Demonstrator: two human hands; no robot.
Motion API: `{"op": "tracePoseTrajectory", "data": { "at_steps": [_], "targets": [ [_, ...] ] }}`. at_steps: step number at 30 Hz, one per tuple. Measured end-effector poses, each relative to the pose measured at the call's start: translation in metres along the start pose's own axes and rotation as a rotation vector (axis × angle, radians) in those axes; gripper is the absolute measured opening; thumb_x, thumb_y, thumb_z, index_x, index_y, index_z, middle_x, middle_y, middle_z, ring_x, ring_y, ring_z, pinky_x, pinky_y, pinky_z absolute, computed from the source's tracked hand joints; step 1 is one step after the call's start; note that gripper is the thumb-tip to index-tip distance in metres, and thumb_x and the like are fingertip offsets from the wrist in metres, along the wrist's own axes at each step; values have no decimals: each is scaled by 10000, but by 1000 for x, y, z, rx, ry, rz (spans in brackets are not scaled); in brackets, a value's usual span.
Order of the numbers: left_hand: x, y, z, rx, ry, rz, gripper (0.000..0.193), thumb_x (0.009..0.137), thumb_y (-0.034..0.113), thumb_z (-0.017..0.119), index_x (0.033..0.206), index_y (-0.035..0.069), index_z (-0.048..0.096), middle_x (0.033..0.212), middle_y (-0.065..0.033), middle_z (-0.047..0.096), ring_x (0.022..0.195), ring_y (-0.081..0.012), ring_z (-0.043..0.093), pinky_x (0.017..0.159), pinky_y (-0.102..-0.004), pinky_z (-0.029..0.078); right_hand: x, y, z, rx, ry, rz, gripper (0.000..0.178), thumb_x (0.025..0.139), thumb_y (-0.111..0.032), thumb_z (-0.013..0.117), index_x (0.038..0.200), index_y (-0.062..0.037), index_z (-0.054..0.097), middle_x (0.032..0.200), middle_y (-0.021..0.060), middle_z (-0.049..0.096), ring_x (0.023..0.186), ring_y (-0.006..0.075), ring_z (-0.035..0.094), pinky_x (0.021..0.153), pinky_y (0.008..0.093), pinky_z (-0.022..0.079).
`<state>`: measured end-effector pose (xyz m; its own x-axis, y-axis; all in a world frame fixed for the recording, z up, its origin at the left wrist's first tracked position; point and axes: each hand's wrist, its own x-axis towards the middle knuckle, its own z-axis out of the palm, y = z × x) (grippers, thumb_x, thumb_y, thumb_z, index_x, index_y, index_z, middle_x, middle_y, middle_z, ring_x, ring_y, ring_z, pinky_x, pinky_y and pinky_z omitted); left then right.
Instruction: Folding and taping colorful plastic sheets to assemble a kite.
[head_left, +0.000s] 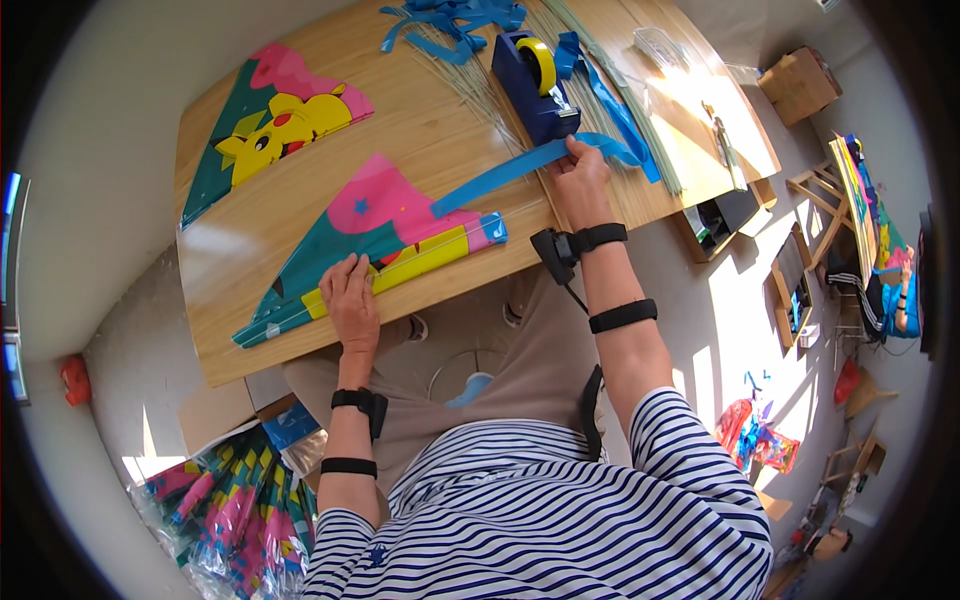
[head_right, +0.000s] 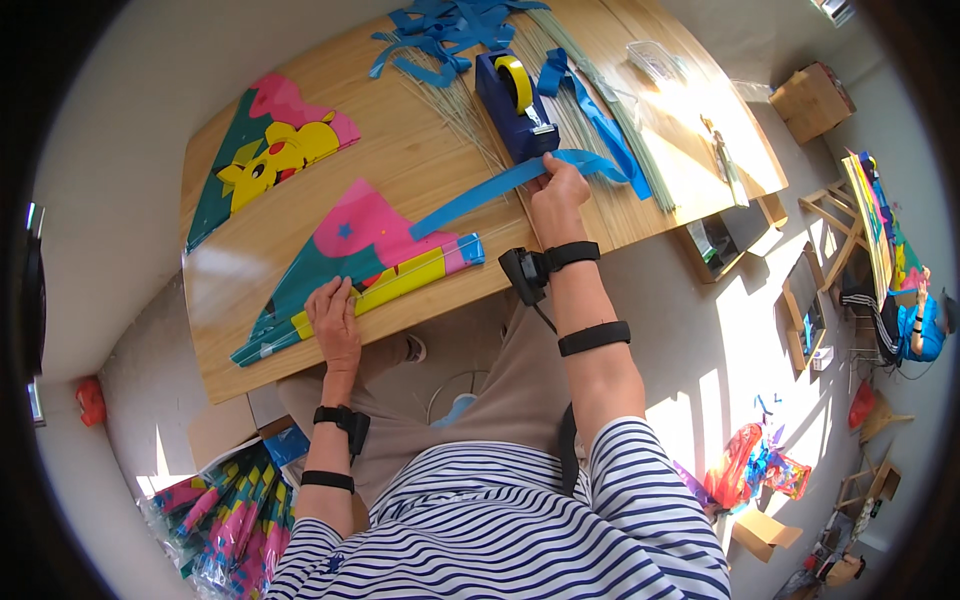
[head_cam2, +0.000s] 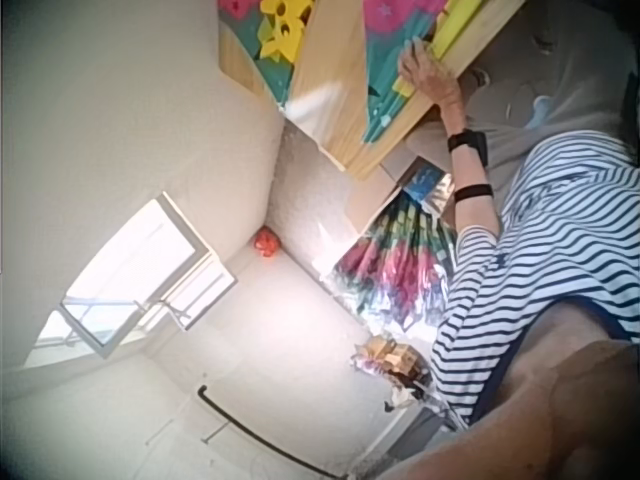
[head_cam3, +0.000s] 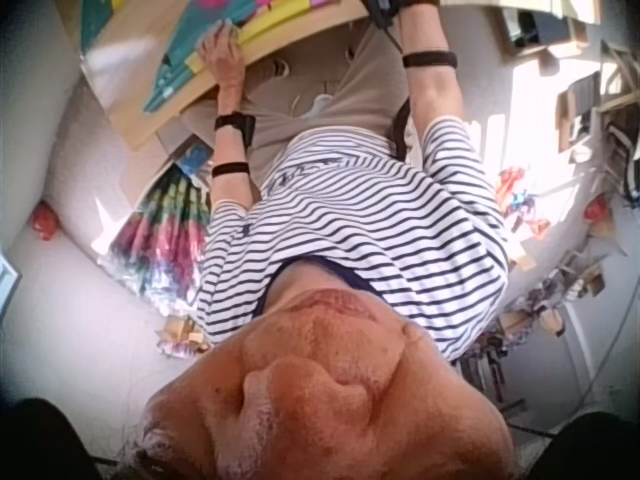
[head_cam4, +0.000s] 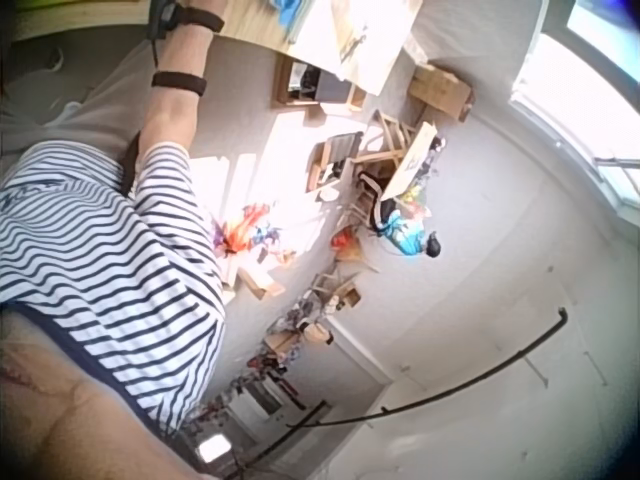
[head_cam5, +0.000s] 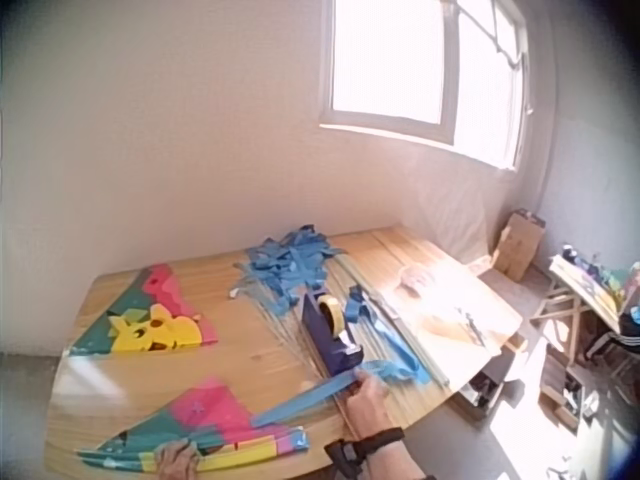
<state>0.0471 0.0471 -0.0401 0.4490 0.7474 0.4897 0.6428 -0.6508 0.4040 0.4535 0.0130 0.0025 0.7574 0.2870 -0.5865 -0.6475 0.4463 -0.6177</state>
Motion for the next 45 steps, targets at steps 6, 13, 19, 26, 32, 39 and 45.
{"op": "tracePoseTrajectory", "data": {
  "at_steps": [6,13,19,26,32,39,45],
  "targets": [
    [1,1,0,-1,5,1,320,894,57,709,1213,46,731,1256,-93,667,1207,-325,553,1051,-435,450,13,-10,-4,119,-82,-64,242,857,85,701,1028,-49,597,942,88,651,841,256,672,759,479,570],
    [0,0,-1,4,9,6,321,896,53,704,1216,50,731,1257,-90,668,1198,-326,557,1045,-432,451,23,-43,-4,70,-26,-179,415,839,104,718,1193,-56,571,962,86,665,826,243,672,769,476,560],
    [0,2,-1,-19,11,-17,311,904,42,688,1211,57,739,1251,-97,676,1193,-332,561,1047,-433,441,35,-87,-11,-6,17,-306,179,814,115,722,908,-23,657,843,83,669,716,226,652,649,408,561],
    [2,3,-1,-33,31,-14,308,889,54,701,1195,55,737,1236,-81,672,1189,-320,565,1042,-425,452,46,-113,-4,-215,53,-541,156,833,94,738,930,2,657,886,120,701,715,241,696,639,415,596],
    [1,1,0,-21,48,-11,307,878,57,709,1183,62,740,1229,-72,675,1174,-311,570,1035,-420,454,14,-99,20,-585,-96,-1026,88,801,30,771,836,15,692,751,54,688,621,143,614,579,289,484],
    [0,1,-4,-13,59,-21,321,867,51,713,1186,67,740,1217,-76,679,1166,-314,574,1025,-428,456,-112,-12,84,-890,-394,-1426,108,804,-24,743,906,-33,713,868,115,663,757,290,633,689,406,513],
    [-2,-3,7,-77,60,-35,339,854,70,716,1192,76,733,1228,-56,676,1191,-306,571,1047,-433,450,-223,144,100,-981,-873,-1584,232,714,-8,658,934,-79,640,893,137,565,826,357,607,701,450,480]
  ]
}}
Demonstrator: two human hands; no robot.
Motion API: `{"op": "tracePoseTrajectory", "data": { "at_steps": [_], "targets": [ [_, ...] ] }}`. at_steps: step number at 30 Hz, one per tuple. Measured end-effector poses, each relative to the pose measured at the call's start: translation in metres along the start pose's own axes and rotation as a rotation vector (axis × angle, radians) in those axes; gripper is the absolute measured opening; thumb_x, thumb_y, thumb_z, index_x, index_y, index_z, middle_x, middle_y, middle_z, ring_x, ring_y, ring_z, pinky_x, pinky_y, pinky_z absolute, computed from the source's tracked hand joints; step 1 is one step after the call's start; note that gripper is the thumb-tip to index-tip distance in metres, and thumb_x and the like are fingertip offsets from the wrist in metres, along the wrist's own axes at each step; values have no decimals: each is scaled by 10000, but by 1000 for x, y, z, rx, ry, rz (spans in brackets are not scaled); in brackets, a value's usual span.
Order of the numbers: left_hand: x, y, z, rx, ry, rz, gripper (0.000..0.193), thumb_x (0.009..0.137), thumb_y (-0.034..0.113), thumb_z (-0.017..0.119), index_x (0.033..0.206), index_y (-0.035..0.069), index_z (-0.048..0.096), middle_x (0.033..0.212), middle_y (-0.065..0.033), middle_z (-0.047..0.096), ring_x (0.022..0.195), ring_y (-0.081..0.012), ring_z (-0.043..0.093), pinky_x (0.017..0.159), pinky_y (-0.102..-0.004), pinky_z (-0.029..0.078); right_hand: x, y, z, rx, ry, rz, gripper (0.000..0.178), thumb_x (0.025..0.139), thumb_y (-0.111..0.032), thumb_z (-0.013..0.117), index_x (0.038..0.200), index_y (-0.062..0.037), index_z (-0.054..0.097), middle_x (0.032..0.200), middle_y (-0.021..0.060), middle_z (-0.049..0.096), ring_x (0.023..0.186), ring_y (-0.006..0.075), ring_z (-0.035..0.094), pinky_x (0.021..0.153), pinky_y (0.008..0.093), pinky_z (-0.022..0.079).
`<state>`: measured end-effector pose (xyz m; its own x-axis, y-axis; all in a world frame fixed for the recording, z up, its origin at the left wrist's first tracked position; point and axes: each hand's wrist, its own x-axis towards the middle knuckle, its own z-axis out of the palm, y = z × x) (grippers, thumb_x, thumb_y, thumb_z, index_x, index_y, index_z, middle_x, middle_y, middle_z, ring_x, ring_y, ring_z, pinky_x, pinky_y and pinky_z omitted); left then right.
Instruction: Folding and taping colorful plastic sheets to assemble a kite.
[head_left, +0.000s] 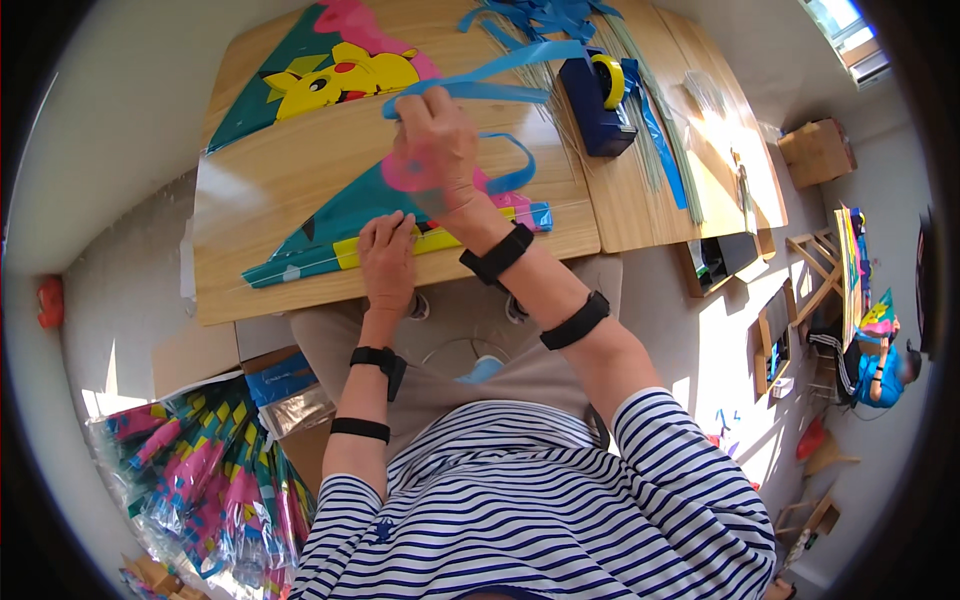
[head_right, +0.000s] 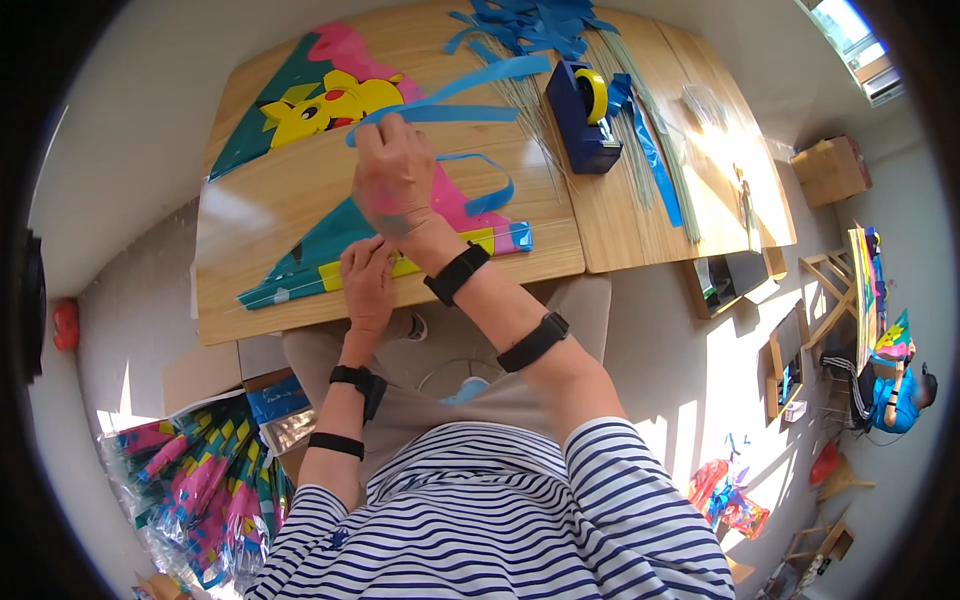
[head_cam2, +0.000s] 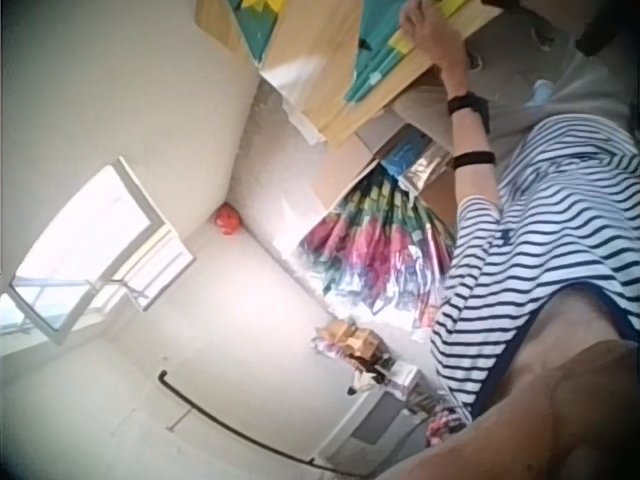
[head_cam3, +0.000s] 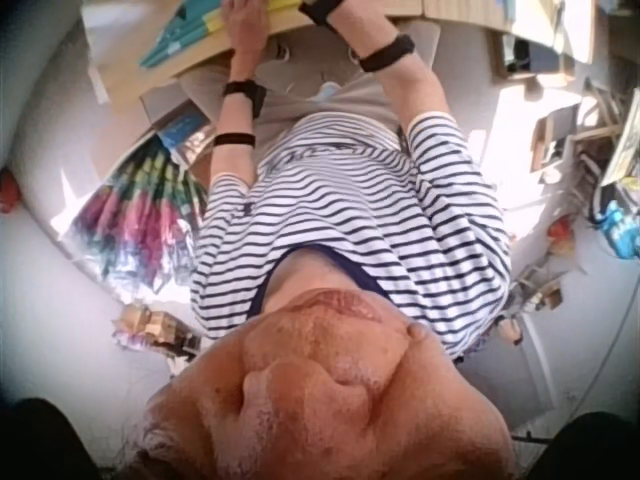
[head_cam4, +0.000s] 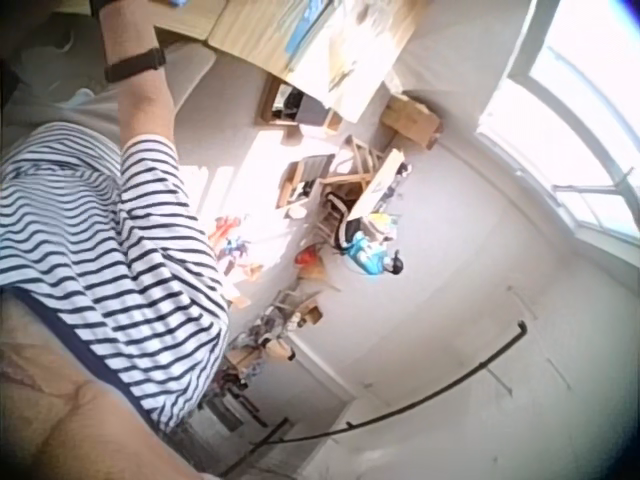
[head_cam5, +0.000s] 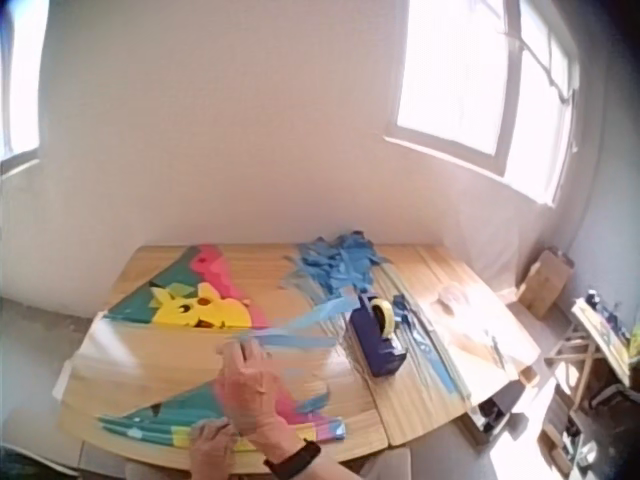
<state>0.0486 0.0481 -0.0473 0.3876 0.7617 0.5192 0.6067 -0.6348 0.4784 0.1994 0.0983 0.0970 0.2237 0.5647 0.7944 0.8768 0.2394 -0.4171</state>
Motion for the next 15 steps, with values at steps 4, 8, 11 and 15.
{"op": "tracePoseTrajectory", "data": {
  "at_steps": [4,8,11,15],
  "targets": [
    [-9,-22,16,62,33,41,344,887,103,701,1230,89,718,1264,-54,656,1212,-304,562,1070,-431,439,-82,-79,75,1,-370,-217,264,695,-43,688,957,-65,665,984,165,594,978,354,592,840,443,469],
    [-12,-12,27,-827,74,-366,340,911,134,698,1248,87,694,1281,-52,621,1232,-287,541,1061,-432,437,-107,-89,53,100,-544,-194,270,762,-66,685,1031,-83,694,1044,133,637,977,343,620,848,469,487],
    [-15,-21,30,-9,-11,-153,329,907,97,702,1236,90,706,1250,-67,635,1217,-305,545,1035,-433,448,-98,-50,18,122,-488,-102,188,794,-80,698,981,-78,708,998,124,654,961,335,627,841,469,493],
    [1,6,-8,27,36,11,297,889,95,704,1185,73,716,1197,-53,644,1172,-303,556,1013,-441,449,-96,46,-36,-76,-351,158,168,803,-66,724,969,-58,702,976,136,660,956,350,632,834,463,507]
  ]
}}
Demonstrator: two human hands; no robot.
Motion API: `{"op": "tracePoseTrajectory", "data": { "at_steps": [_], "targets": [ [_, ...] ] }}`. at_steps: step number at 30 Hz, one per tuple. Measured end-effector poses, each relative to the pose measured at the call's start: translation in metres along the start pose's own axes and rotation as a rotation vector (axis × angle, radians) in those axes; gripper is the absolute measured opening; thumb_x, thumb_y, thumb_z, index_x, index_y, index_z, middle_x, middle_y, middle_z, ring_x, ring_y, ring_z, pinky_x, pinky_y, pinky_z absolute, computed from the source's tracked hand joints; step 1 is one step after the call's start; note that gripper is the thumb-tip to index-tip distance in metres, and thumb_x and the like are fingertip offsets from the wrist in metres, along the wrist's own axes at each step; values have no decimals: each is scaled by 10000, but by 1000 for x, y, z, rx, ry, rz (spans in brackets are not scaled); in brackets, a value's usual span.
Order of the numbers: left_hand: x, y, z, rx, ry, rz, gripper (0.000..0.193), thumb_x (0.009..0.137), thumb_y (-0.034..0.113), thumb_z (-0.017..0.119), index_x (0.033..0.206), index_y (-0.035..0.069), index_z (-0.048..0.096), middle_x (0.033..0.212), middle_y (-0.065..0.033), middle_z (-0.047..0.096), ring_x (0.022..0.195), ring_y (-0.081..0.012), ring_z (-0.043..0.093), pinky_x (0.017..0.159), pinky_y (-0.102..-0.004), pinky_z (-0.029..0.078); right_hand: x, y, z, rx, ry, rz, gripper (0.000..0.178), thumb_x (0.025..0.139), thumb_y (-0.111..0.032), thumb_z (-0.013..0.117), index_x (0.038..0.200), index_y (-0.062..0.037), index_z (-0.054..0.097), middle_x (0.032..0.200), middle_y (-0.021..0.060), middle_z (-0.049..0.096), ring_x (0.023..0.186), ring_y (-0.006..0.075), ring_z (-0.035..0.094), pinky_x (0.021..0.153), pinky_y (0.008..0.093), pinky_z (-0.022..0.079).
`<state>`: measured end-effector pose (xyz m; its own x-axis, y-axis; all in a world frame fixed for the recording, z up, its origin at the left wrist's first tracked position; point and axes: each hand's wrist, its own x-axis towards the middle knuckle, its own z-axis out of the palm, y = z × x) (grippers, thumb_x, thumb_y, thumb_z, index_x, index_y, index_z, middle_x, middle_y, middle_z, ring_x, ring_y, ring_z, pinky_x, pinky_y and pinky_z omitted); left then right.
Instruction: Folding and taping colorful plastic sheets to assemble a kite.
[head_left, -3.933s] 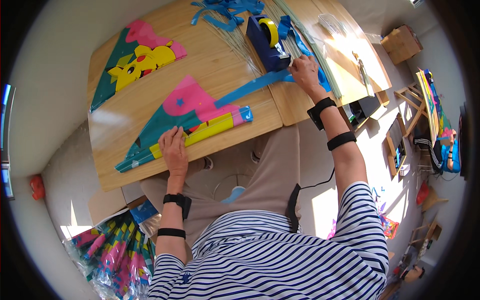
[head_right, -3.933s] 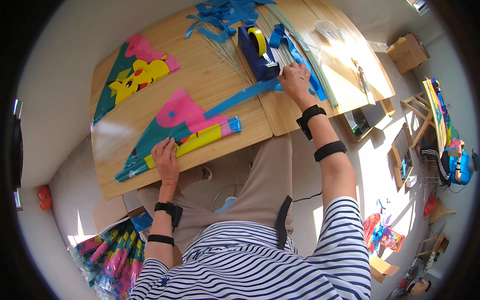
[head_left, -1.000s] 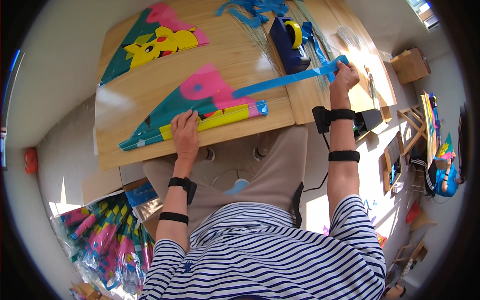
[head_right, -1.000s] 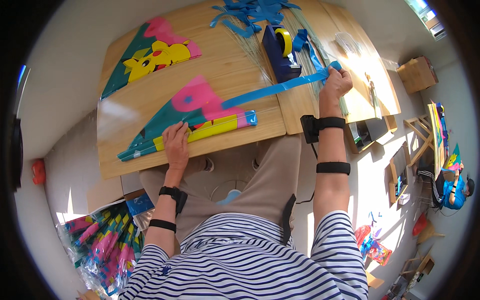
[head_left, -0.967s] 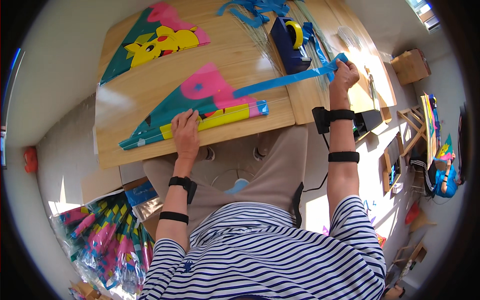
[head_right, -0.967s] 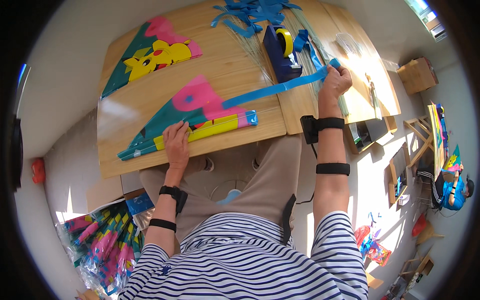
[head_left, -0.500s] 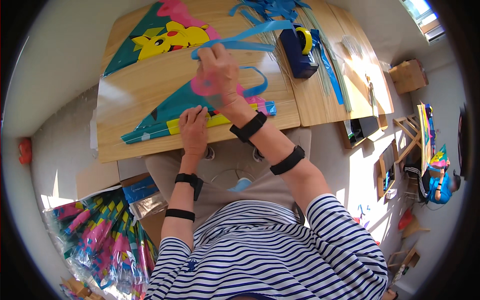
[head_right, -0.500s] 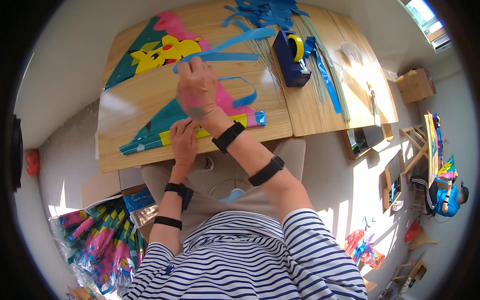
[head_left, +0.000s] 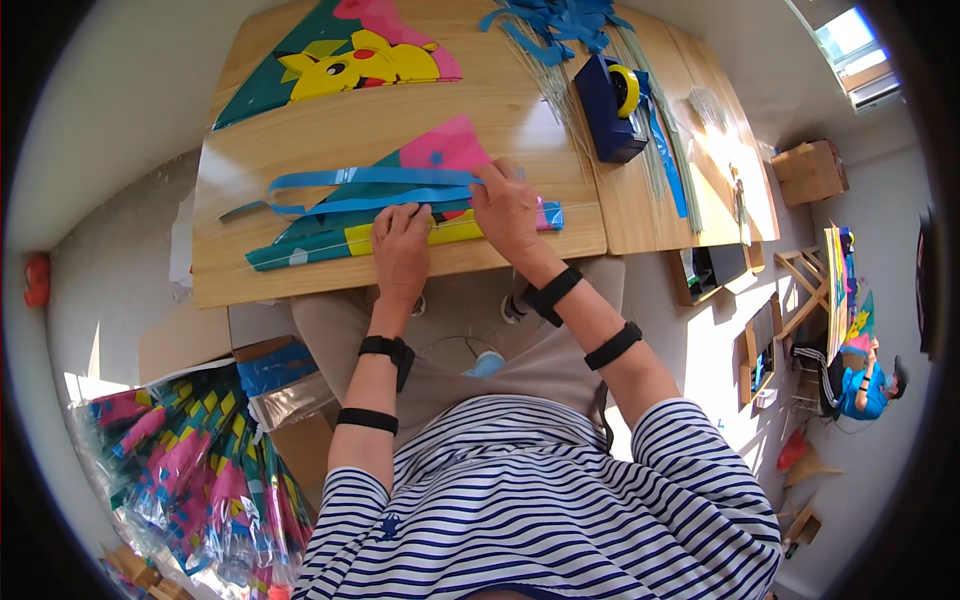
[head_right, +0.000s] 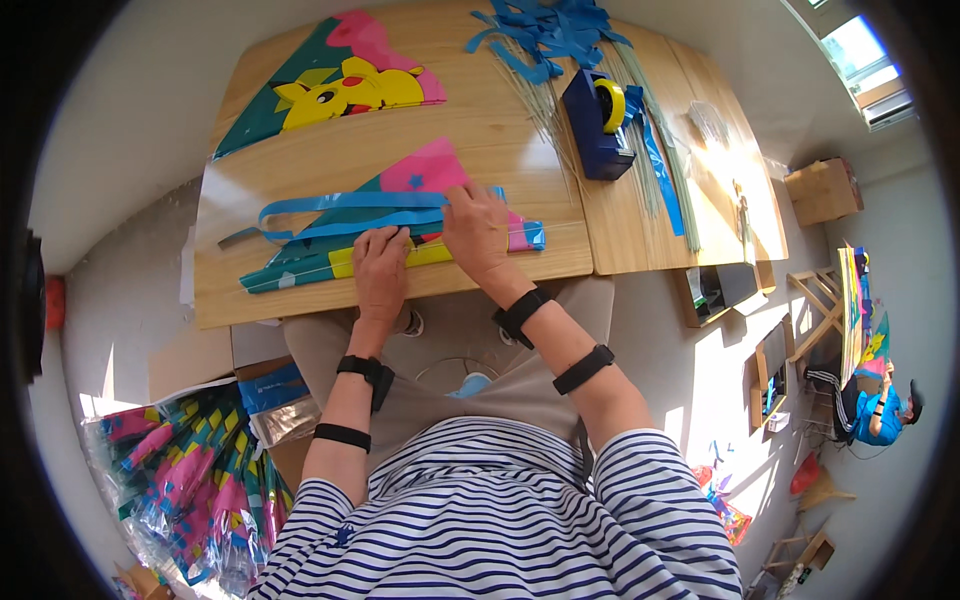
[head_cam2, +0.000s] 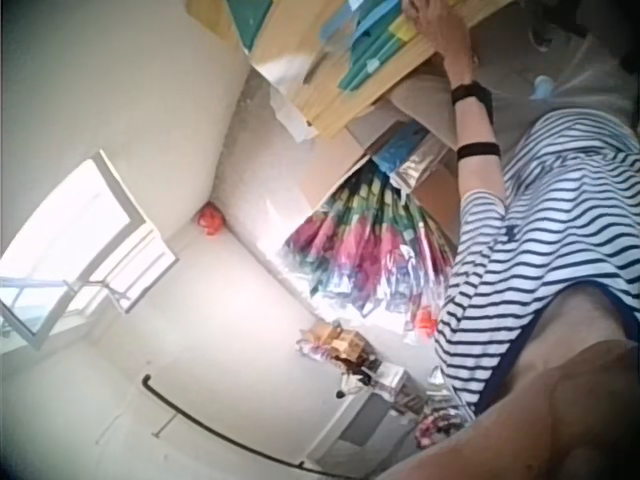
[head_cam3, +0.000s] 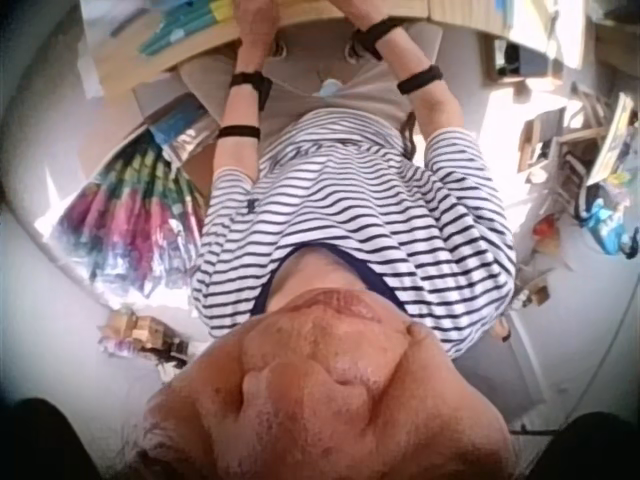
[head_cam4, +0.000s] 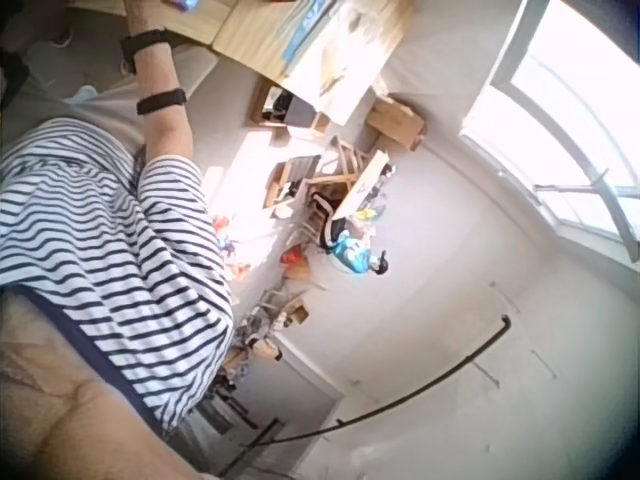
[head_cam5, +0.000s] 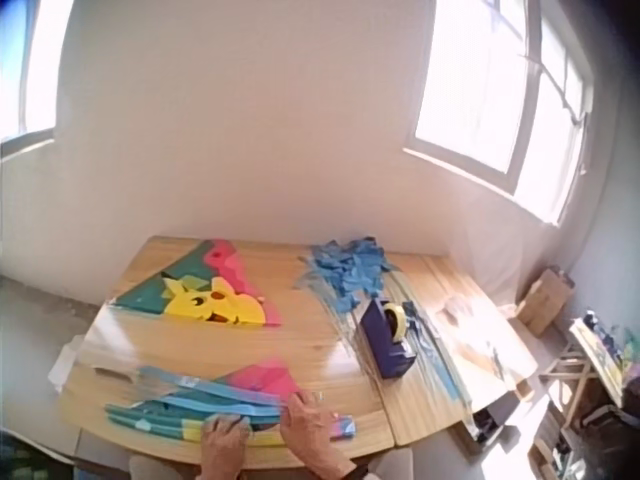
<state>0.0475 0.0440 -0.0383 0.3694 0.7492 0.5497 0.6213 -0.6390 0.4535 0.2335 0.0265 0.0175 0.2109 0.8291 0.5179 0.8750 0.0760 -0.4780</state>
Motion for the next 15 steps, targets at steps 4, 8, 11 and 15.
{"op": "tracePoseTrajectory", "data": {
  "at_steps": [4,8,11,15],
  "targets": [
    [1,1,-1,34,-18,-13,305,885,83,709,1189,73,732,1189,-67,661,1181,-308,552,1024,-433,452,-5,64,-29,-145,37,187,284,780,-46,740,1063,-50,719,1025,158,675,995,375,635,881,457,515],
    [0,-1,-2,58,-40,-16,299,895,94,704,1191,77,736,1195,-66,661,1185,-309,550,1032,-428,444,-12,63,-27,-210,-39,149,412,742,-65,781,1147,-52,705,1106,145,670,1083,379,607,936,467,496],
    [1,-1,-2,56,-44,-11,297,897,100,700,1190,78,740,1198,-65,660,1185,-311,550,1033,-426,441,-15,55,-10,-215,-13,134,415,725,-82,801,1127,-77,700,1159,129,654,1138,362,582,971,486,467],
    [1,0,-2,40,-51,-17,295,896,103,699,1188,80,741,1195,-67,661,1184,-312,550,1032,-424,439,-13,52,9,-277,1,86,382,732,-109,794,1102,-87,701,1160,113,646,1154,342,571,987,486,449]
  ]
}}
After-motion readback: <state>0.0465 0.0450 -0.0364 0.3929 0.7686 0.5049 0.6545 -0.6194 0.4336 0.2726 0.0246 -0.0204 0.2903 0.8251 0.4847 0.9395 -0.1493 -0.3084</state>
